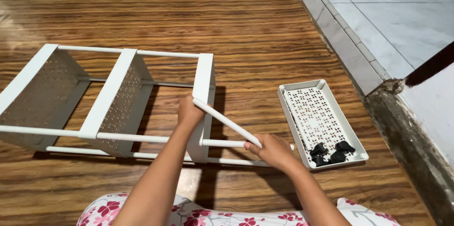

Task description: The person assembles a white plastic storage rack by inserting vertical rods into perforated side panels and connecting them to form a frame. They then attach a perforated shelf panel to the frame.

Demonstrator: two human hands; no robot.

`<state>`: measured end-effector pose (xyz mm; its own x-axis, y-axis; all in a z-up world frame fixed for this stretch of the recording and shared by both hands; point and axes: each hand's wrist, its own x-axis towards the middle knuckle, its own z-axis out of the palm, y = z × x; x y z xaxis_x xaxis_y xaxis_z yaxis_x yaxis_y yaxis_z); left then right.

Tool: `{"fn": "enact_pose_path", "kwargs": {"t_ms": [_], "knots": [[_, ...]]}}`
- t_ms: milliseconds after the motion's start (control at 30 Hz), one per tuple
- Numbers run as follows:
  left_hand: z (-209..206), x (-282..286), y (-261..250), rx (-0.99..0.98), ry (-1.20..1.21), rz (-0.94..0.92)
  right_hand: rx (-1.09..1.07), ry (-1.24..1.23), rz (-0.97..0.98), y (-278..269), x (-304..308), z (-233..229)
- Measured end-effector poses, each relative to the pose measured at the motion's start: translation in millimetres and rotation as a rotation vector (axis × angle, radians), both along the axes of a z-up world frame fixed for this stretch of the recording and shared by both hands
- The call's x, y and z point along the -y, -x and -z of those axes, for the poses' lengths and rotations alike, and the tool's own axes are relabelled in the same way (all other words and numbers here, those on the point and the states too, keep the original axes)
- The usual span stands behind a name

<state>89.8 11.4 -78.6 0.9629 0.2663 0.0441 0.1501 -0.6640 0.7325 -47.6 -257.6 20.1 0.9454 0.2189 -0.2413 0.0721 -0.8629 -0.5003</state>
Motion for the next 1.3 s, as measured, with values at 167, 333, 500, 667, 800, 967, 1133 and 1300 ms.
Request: {"fn": "enact_pose_path", "kwargs": {"t_ms": [167, 333, 500, 667, 800, 967, 1133, 1300], "knots": [[-49.7, 8.3, 30.1, 0.129, 0.099, -0.047, 0.069, 0.022, -0.010, -2.2, -1.0, -3.4], [-68.0, 13.3, 47.4, 0.310, 0.126, -0.114, 0.167, 0.056, -0.020, -14.7, -5.1, 11.4], [-53.5, 11.4, 65.0, 0.486, 0.170, -0.133, 0.221, -0.025, -0.085, -23.6, -14.6, 57.9], [-21.5, 20.8, 88.8, 0.268, 0.247, -0.200, 0.288, -0.088, -0.135, -21.0, 0.9, 109.4], [15.7, 30.0, 110.1, 0.025, 0.358, -0.241, 0.137, -0.001, -0.123, -17.5, 18.9, 138.2], [62.5, 36.7, 119.1, 0.154, 0.337, -0.253, 0.158, -0.037, -0.188, -12.6, 34.4, 145.0], [35.8, 28.3, 110.9, -0.333, -0.072, -0.102, 0.067, -0.095, -0.166, -11.5, 42.8, 113.3], [-103.0, -38.9, 122.4, -0.451, -0.137, 0.619, 0.208, -0.380, -0.020, -21.0, 62.9, 39.6]]}}
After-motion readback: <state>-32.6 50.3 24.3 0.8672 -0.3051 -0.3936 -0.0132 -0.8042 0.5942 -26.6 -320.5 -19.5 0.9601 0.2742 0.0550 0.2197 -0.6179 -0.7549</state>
